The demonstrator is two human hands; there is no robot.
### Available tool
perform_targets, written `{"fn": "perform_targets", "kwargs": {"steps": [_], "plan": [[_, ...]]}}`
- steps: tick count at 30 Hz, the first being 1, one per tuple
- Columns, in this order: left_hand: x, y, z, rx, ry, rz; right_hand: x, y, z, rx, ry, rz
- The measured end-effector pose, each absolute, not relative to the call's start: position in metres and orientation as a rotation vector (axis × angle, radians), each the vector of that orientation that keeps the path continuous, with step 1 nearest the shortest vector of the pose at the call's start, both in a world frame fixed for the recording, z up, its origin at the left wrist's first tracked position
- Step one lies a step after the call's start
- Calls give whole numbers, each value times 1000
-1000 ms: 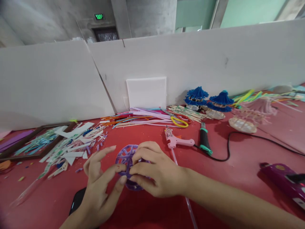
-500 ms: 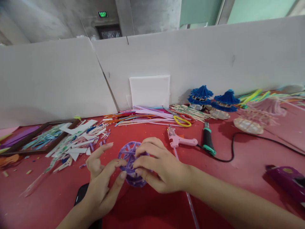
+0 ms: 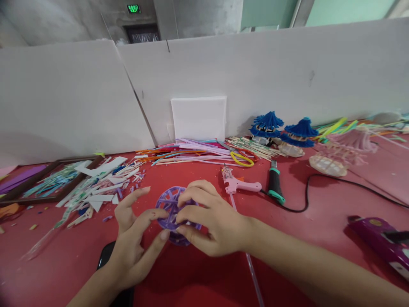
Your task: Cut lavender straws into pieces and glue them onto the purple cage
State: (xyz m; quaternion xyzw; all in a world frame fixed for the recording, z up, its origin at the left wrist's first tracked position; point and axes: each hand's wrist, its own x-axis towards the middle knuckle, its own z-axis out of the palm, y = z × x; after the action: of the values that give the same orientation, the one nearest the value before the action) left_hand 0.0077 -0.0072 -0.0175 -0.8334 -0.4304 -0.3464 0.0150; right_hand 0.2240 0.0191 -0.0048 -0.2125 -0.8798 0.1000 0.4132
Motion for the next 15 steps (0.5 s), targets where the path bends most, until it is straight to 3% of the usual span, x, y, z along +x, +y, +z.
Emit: {"fn": "perform_targets", "kwargs": {"steps": [11, 15], "plan": [[9, -12, -13, -2713, -1234, -1134, 235, 26, 10, -780, -2159, 225], [8, -1, 5, -2874, -1029, -1226, 272, 43, 6, -1174, -2208, 48]]}}
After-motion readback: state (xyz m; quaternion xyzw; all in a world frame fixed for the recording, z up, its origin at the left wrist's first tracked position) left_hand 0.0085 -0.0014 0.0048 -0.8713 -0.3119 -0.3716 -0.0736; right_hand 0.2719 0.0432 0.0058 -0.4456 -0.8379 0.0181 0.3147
